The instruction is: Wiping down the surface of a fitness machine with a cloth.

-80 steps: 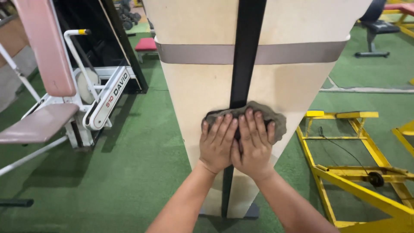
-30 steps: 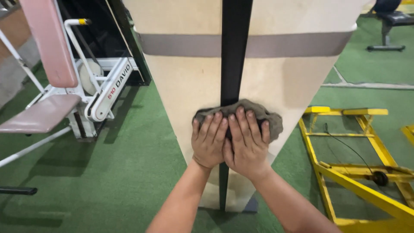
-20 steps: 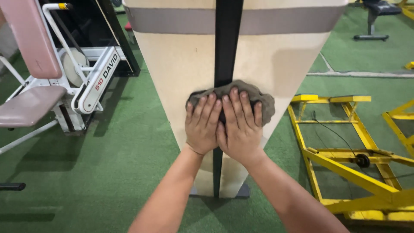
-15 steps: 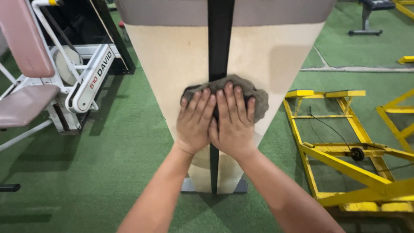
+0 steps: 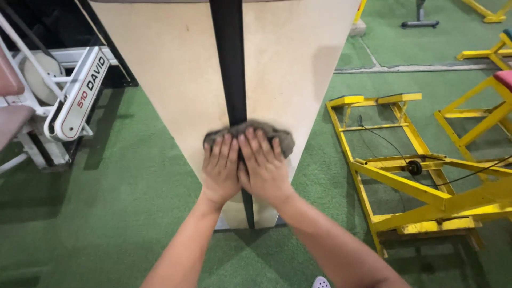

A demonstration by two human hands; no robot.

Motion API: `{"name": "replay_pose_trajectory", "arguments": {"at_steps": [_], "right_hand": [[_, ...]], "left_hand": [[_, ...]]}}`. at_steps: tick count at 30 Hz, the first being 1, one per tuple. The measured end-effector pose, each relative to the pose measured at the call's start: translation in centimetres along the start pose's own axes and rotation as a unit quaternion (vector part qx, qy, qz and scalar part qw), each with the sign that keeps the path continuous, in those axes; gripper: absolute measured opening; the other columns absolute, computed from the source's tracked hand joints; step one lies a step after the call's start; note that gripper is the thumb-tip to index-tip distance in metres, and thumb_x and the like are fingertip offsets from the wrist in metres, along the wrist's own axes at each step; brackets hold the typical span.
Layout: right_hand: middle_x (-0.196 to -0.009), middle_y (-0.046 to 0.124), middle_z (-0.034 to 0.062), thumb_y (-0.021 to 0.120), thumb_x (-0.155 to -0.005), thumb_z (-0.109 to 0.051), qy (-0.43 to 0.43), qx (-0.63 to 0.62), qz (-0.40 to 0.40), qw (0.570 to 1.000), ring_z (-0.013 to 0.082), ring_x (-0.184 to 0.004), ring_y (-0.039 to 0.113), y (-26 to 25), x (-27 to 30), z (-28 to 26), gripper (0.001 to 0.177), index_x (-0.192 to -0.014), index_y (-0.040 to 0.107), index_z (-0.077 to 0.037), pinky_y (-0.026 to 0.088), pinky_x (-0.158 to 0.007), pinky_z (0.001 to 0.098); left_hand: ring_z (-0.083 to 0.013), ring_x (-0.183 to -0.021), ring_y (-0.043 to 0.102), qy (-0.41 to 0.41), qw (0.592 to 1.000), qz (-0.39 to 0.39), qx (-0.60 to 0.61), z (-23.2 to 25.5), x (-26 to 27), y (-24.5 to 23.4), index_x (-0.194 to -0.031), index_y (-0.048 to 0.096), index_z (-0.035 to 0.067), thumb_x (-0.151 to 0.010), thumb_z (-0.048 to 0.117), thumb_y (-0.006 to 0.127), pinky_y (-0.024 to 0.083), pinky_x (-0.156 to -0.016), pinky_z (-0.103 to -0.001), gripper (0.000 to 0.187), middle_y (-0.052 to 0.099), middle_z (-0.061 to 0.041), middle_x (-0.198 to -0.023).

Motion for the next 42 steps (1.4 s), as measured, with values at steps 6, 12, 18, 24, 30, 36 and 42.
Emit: {"name": "replay_pose_trajectory", "arguments": {"at_steps": [6,12,18,24,30,36,42], "right_hand": [[-0.161,0.047,0.0076,0.055,-0.092,-0.035,0.010,-0.037,0.008,0.999,0.0271,-0.150,0.040,0.1,0.9,0.0,0.065,-0.154,0.054,-0.014,0.013,-0.127,0.0479],[-0.162,0.045,0.0070,0.054,-0.093,-0.036,0.019,-0.017,0.022,0.999,0.0268,-0.150,0.042,-3.1,-7.3,1.2,0.066,-0.155,0.052,-0.013,0.009,-0.129,0.0489],[-0.164,0.040,0.0060,0.048,-0.098,-0.027,0.036,-0.039,0.028,0.998,0.0262,-0.154,0.036,-3.4,-7.8,1.0,0.061,-0.158,0.047,-0.011,0.007,-0.130,0.0487],[-0.164,0.041,0.0112,0.047,-0.098,-0.031,0.003,-0.004,0.002,1.000,0.0306,-0.153,0.034,-0.6,-0.8,-0.3,0.063,-0.157,0.047,-0.010,0.007,-0.128,0.0520],[-0.161,0.046,0.0123,0.053,-0.093,-0.035,0.011,-0.010,-0.011,1.000,0.0308,-0.150,0.040,-0.5,0.8,-0.7,0.067,-0.154,0.052,-0.009,0.013,-0.127,0.0530],[-0.161,0.046,0.0126,0.055,-0.094,-0.033,0.029,-0.012,0.013,0.999,0.0326,-0.149,0.042,-1.8,-6.2,0.9,0.065,-0.154,0.052,-0.008,0.012,-0.126,0.0537],[-0.167,0.031,0.0186,0.064,-0.097,-0.019,0.064,-0.110,-0.065,0.990,0.0302,-0.159,0.020,-6.5,-13.4,1.5,0.070,-0.159,0.043,0.004,-0.004,-0.131,0.0507]], "left_hand": [[-0.0311,-0.141,0.050,0.002,1.000,0.002,0.003,0.2,0.6,-0.4,-0.149,0.054,0.007,-0.088,0.031,0.049,0.020,-0.126,-0.048,0.066,0.054,-0.013,-0.153],[-0.0357,-0.149,0.040,0.007,0.999,0.015,0.030,-0.6,-8.3,-2.4,-0.155,0.046,0.004,-0.095,0.026,0.045,0.010,-0.127,-0.049,0.064,0.044,-0.016,-0.160],[-0.0360,-0.148,0.041,-0.007,0.998,0.057,0.034,-0.3,-8.7,-2.2,-0.153,0.049,0.002,-0.099,0.024,0.042,0.010,-0.128,-0.049,0.059,0.045,-0.016,-0.159],[-0.0367,-0.144,0.046,0.007,0.999,0.031,0.009,0.6,-0.9,-0.6,-0.151,0.050,0.003,-0.094,0.023,0.047,0.013,-0.127,-0.049,0.061,0.050,-0.018,-0.155],[-0.0311,-0.141,0.050,0.004,1.000,0.009,0.015,0.8,-0.5,-1.7,-0.150,0.052,0.007,-0.093,0.026,0.045,0.022,-0.125,-0.046,0.061,0.053,-0.014,-0.154],[-0.0329,-0.146,0.044,0.022,0.999,0.028,0.002,-0.7,-8.2,-2.4,-0.153,0.049,0.005,-0.097,0.022,0.042,0.016,-0.126,-0.047,0.060,0.048,-0.014,-0.158],[-0.0285,-0.156,0.030,-0.038,0.996,-0.011,0.076,-0.1,-15.5,-6.3,-0.154,0.042,0.003,-0.103,0.019,0.051,0.014,-0.133,-0.047,0.054,0.039,-0.016,-0.163]]}}
Point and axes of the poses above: each hand's wrist, its own x-axis away from the middle knuckle, its own y-axis out of the palm, z = x × y, the point moved 3 cm from there along -x, towards the middle knuckle
